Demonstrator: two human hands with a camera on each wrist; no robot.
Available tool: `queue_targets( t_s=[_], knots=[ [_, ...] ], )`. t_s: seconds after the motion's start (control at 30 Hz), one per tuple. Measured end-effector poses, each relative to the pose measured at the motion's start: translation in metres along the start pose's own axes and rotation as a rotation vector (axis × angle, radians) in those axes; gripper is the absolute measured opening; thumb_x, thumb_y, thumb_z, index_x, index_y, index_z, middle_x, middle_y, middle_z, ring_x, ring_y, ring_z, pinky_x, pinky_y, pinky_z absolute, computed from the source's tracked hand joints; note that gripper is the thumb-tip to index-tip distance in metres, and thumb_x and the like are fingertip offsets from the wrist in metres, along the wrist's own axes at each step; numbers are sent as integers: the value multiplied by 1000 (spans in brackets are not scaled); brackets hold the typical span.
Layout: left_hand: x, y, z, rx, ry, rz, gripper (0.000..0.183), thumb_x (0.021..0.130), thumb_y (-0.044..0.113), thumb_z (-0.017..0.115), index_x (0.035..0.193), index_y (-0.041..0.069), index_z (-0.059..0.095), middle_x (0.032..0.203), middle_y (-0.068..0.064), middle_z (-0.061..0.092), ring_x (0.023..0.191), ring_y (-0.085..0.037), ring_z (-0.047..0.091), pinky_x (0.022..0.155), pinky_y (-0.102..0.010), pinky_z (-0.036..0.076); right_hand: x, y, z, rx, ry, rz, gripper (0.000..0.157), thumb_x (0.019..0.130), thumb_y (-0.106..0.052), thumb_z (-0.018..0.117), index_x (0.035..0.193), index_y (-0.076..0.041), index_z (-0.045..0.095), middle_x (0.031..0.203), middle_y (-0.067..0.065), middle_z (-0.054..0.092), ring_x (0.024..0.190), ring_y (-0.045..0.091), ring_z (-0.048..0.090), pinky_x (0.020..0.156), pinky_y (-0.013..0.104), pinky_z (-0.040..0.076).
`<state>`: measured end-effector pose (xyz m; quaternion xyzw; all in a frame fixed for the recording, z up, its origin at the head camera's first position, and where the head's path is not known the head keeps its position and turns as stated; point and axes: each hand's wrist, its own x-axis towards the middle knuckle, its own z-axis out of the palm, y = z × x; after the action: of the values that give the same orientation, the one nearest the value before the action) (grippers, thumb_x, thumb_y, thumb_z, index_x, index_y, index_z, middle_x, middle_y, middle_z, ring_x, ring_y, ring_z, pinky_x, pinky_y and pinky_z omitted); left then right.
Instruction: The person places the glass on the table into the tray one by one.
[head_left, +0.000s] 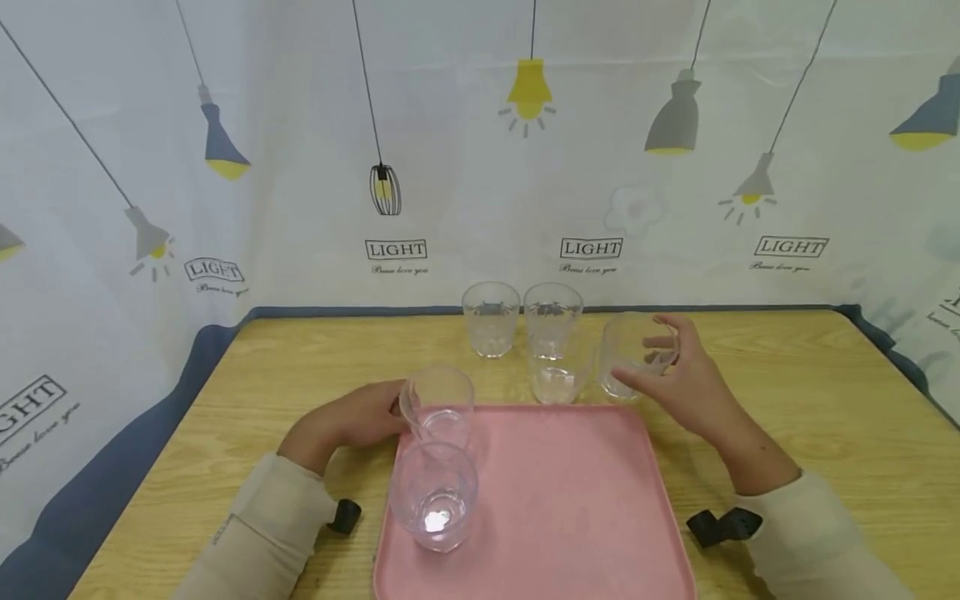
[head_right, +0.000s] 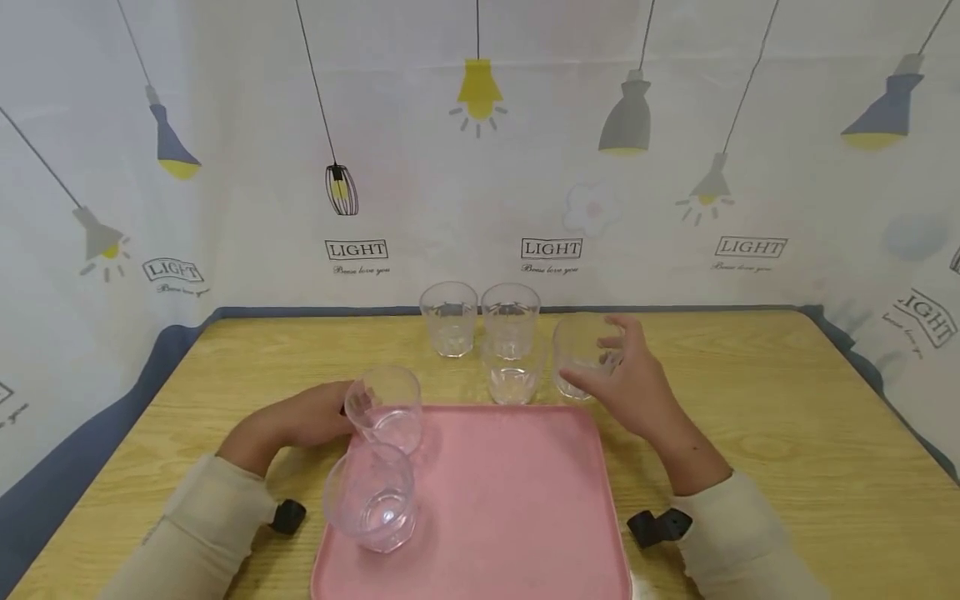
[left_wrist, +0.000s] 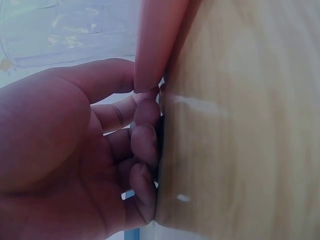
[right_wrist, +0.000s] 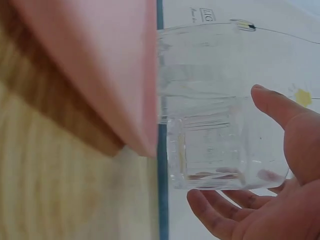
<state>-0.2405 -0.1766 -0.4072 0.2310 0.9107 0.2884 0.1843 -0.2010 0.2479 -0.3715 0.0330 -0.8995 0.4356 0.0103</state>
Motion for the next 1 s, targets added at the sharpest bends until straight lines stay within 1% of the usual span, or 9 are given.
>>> queue_targets(
  t_s=[0.13,0.23,0.4,0.53,0.67,0.8,1.0],
  knots=[
    [0,2,-1,1,6,-7,52,95,32,67,142,12,54,141,-11,60,135,-33,51,116,-53,39,-5,-9,-5,1,-16,-1,106,86,-48,76,157,-13,6,149,23,43,127,42,51,91,52,54],
    [0,2,-1,0,-2,-6,52,95,33,67,141,11,54,140,-12,60,135,-33,52,115,-54,39,-9,-13,-5,3,-32,-3,105,86,-46,77,157,-13,6,147,23,44,126,41,53,90,52,55],
    [0,0,0,10,8,2,52,95,33,67,141,11,55,139,-12,61,134,-33,53,115,-54,39,-15,-21,-6,-2,-43,-14,104,85,-45,78,155,-13,9,145,23,46,125,41,54,90,53,56],
    [-1,0,1,14,9,-4,52,95,31,66,141,11,54,139,-12,61,134,-33,52,115,-53,39,-20,-28,-8,-12,-72,-24,101,84,-44,79,154,-14,12,144,22,46,125,40,53,87,49,57],
    [-2,2,1,8,7,-8,51,96,31,66,141,10,54,139,-12,61,134,-33,52,115,-53,39,-26,-34,-6,-34,-108,-51,99,83,-42,81,152,-12,17,138,23,50,122,40,55,83,46,57],
    [-2,2,1,10,3,-11,52,96,31,65,143,11,53,141,-11,60,135,-33,51,116,-53,39,-29,-39,-1,-24,-152,-79,96,82,-39,82,150,-8,21,133,25,53,119,41,58,84,46,58],
    [-2,2,1,-4,7,-17,50,96,29,66,141,11,54,138,-11,61,134,-32,52,115,-53,39,-33,-44,5,1,-191,-98,96,81,-37,83,149,-8,22,135,25,52,116,40,60,84,44,59]
  ],
)
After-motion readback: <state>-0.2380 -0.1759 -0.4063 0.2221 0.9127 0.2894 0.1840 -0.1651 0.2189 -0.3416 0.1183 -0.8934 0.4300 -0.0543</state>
